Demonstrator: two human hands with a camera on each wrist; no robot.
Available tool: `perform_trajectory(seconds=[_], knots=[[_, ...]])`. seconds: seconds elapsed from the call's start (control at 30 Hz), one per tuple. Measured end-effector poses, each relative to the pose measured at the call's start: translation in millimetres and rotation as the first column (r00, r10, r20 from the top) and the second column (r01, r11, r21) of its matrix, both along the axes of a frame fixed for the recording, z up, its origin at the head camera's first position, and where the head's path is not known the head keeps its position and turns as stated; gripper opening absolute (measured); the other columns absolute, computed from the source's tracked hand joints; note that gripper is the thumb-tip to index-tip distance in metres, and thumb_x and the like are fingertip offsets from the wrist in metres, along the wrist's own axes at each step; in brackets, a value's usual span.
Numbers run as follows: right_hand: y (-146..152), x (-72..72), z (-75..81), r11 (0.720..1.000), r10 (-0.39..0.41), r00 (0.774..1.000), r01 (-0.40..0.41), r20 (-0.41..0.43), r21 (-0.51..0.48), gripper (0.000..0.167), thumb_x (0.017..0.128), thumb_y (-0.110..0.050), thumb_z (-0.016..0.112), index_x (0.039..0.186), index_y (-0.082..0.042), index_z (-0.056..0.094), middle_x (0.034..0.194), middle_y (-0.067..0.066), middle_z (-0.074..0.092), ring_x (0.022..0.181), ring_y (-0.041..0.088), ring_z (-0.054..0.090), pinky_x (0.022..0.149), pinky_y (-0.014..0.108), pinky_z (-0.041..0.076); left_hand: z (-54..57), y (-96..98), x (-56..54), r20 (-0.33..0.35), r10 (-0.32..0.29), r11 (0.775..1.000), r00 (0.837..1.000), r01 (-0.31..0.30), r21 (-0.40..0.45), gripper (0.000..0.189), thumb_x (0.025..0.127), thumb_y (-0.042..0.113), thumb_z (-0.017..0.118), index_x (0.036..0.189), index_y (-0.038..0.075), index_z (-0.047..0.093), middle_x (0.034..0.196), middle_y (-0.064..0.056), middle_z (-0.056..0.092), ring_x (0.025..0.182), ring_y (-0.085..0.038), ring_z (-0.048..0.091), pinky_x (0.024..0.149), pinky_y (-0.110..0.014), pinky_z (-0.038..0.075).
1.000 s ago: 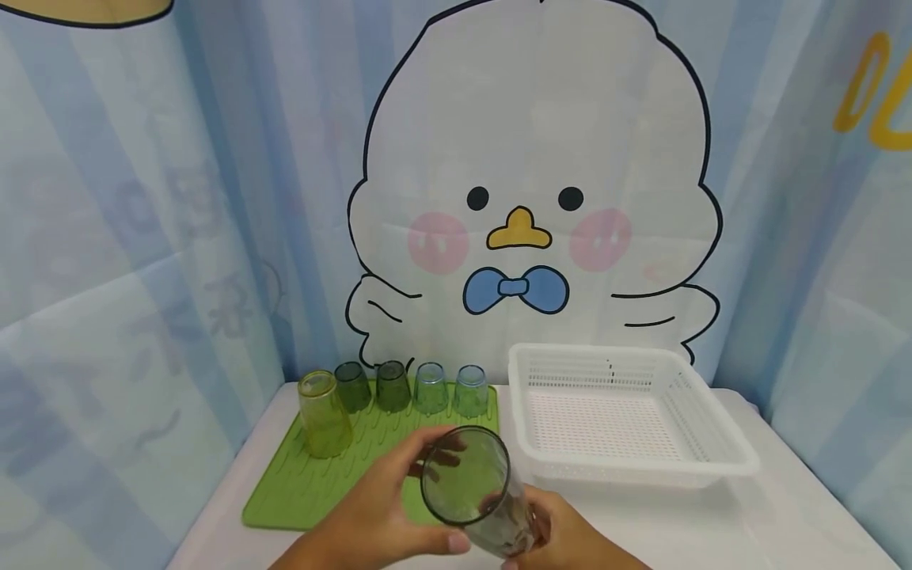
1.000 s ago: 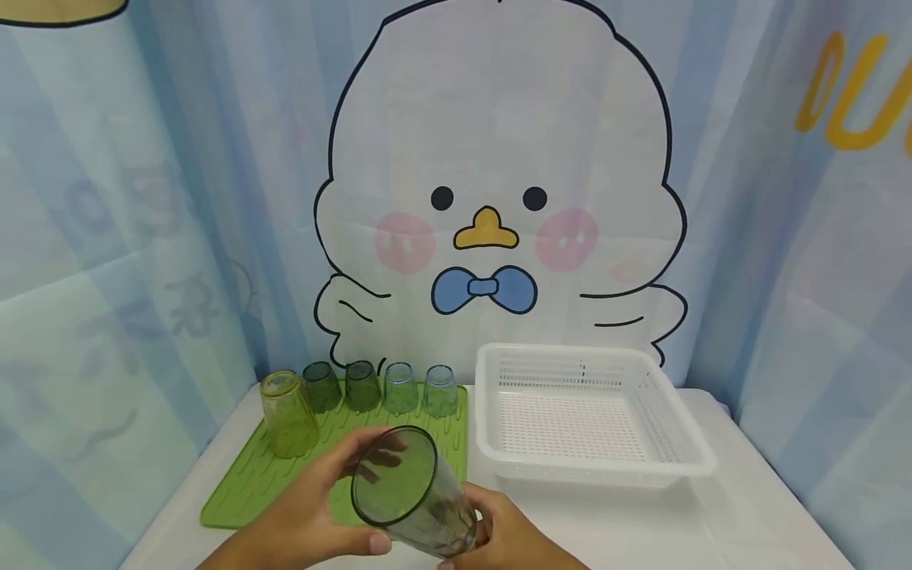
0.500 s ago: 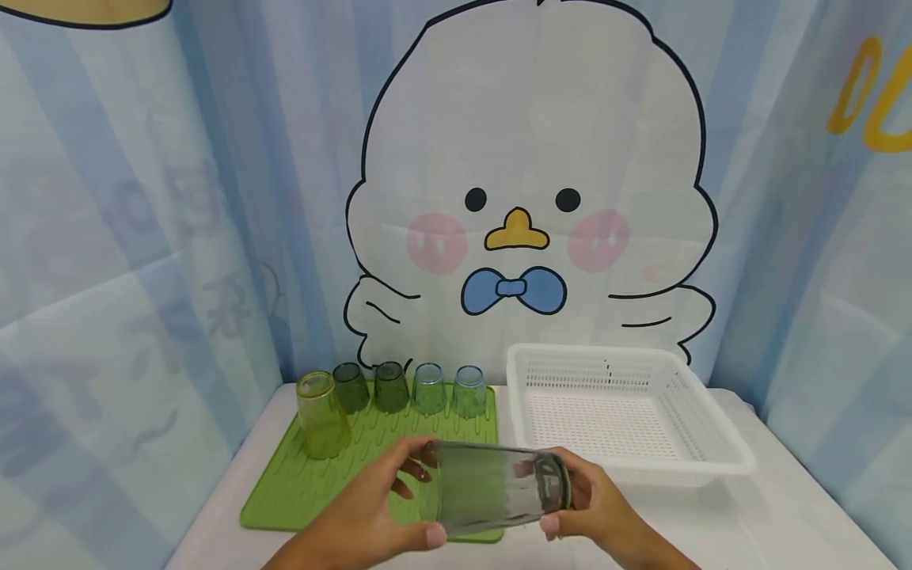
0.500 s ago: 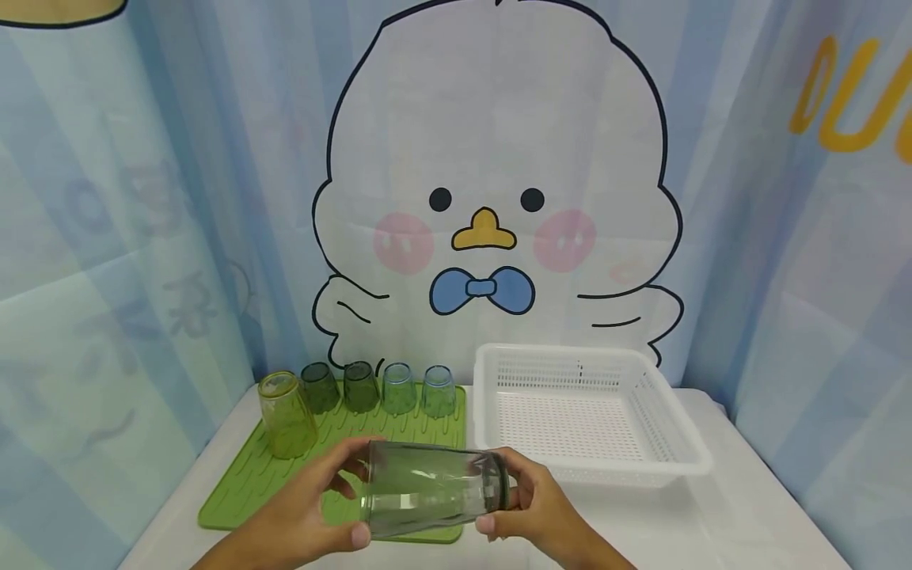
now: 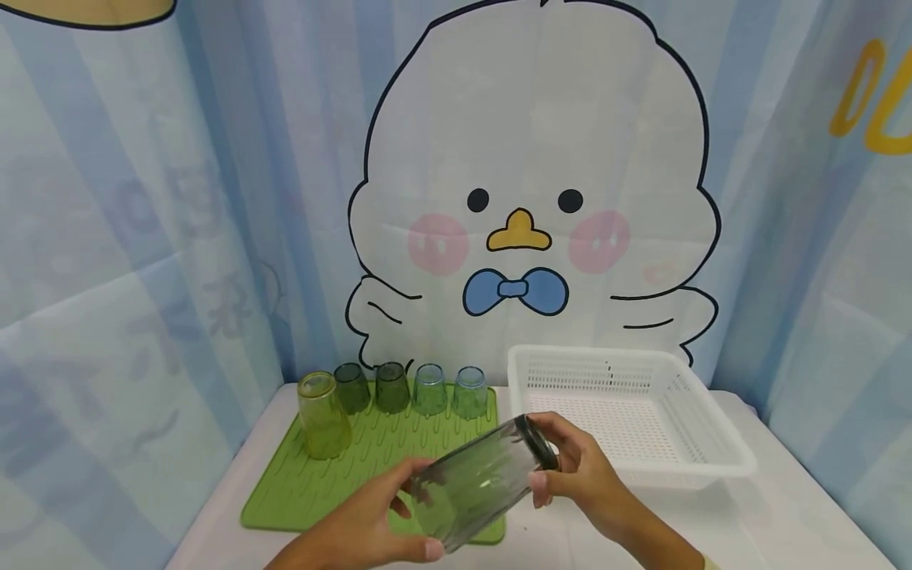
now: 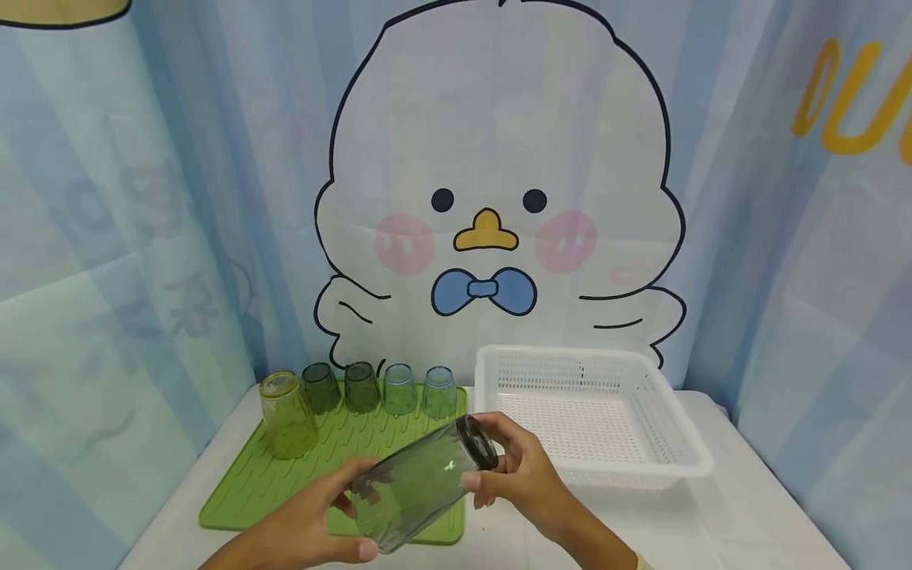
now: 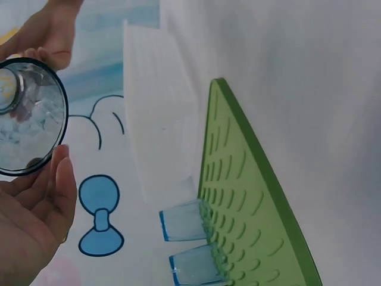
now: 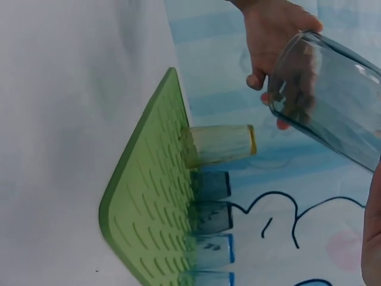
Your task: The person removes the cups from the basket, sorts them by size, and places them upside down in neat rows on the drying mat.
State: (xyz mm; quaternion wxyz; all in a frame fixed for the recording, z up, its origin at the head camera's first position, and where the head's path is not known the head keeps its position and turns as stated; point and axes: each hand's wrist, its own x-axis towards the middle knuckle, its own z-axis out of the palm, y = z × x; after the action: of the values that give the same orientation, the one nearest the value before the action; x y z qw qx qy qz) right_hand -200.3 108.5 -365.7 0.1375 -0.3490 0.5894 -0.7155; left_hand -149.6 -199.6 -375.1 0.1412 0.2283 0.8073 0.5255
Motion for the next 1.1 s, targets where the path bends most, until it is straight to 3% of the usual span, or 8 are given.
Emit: perform_trajectory(seconds=[0.23,0.37,0.47,0.63,0.73,0.9,1.1], knots=[[-18,-2.7,7.4,1.000,0.008,1.000,-0.008,0.009,-0.025,0.045,0.092,-0.007,0.070,0.134,-0.010,0.054,0.119,0.009,0.057,0.065,0.008,0.064,0.055,0.024,0.055,-8.8,-4.3,-3.8,0.066,-0.024,1.000,0.998,0.023,0.008,0.070,0.088,0.038,0.077,0.146,0.018,0.044,0.132,-0.002,0.056,0.114,-0.013,0.057,0.086,-0.033,0.052],[-26,-2.2,10.5,1.000,-0.011,1.000,0.011,0.020,-0.002,0.044,0.090,-0.007,0.070,0.131,-0.009,0.055,0.120,0.009,0.057,0.060,0.006,0.062,0.053,0.022,0.054,-10.4,-5.7,-2.5,0.133,-0.034,0.999,0.991,0.032,0.018,0.069,0.089,0.044,0.075,0.144,0.017,0.043,0.132,-0.002,0.056,0.118,-0.018,0.056,0.090,-0.041,0.050],[-34,-2.6,13.9,0.999,-0.029,0.999,0.029,0.022,0.021,0.046,0.088,-0.008,0.072,0.130,-0.004,0.054,0.119,0.009,0.058,0.058,0.005,0.060,0.053,0.022,0.053,-12.3,-8.5,-1.3,0.141,-0.031,0.999,0.990,0.031,0.008,0.075,0.089,0.048,0.074,0.148,0.013,0.041,0.134,-0.003,0.055,0.120,-0.019,0.055,0.091,-0.043,0.050],[-46,-7.7,20.1,0.997,-0.049,0.999,0.050,-0.007,0.057,0.054,0.087,-0.010,0.075,0.131,0.007,0.049,0.118,0.009,0.059,0.058,0.004,0.058,0.054,0.023,0.053,-17.2,-22.3,1.3,0.111,-0.003,1.000,0.994,0.005,-0.013,0.082,0.093,0.043,0.071,0.155,0.007,0.031,0.141,-0.009,0.051,0.120,-0.021,0.054,0.090,-0.035,0.051],[-53,-14.1,22.2,0.994,-0.073,0.997,0.074,-0.015,0.086,0.057,0.086,-0.012,0.076,0.133,0.006,0.049,0.120,0.008,0.059,0.058,0.005,0.056,0.055,0.023,0.052,-20.0,-32.8,0.9,0.084,0.022,1.000,0.996,-0.021,-0.010,0.077,0.096,0.037,0.068,0.155,0.004,0.030,0.141,-0.013,0.051,0.119,-0.025,0.056,0.090,-0.039,0.051],[-66,-26.4,22.4,0.979,-0.135,0.991,0.134,-0.004,0.155,0.061,0.083,-0.017,0.080,0.136,-0.002,0.053,0.123,0.011,0.058,0.058,0.008,0.056,0.055,0.024,0.051,-30.6,-53.4,-6.8,0.051,0.077,0.997,0.996,-0.075,-0.035,0.059,0.099,0.032,0.065,0.147,0.006,0.044,0.132,-0.013,0.058,0.111,-0.023,0.061,0.086,-0.035,0.052],[-90,-43.4,17.3,0.963,-0.143,0.990,0.136,0.014,0.233,0.065,0.084,-0.020,0.081,0.141,-0.011,0.052,0.139,0.015,0.052,0.058,0.009,0.058,0.057,0.026,0.051,-48.1,-89.2,-17.2,0.006,0.126,0.990,0.992,-0.126,-0.063,0.044,0.101,0.027,0.062,0.132,-0.002,0.057,0.116,-0.014,0.065,0.096,-0.006,0.061,0.075,-0.027,0.051]])
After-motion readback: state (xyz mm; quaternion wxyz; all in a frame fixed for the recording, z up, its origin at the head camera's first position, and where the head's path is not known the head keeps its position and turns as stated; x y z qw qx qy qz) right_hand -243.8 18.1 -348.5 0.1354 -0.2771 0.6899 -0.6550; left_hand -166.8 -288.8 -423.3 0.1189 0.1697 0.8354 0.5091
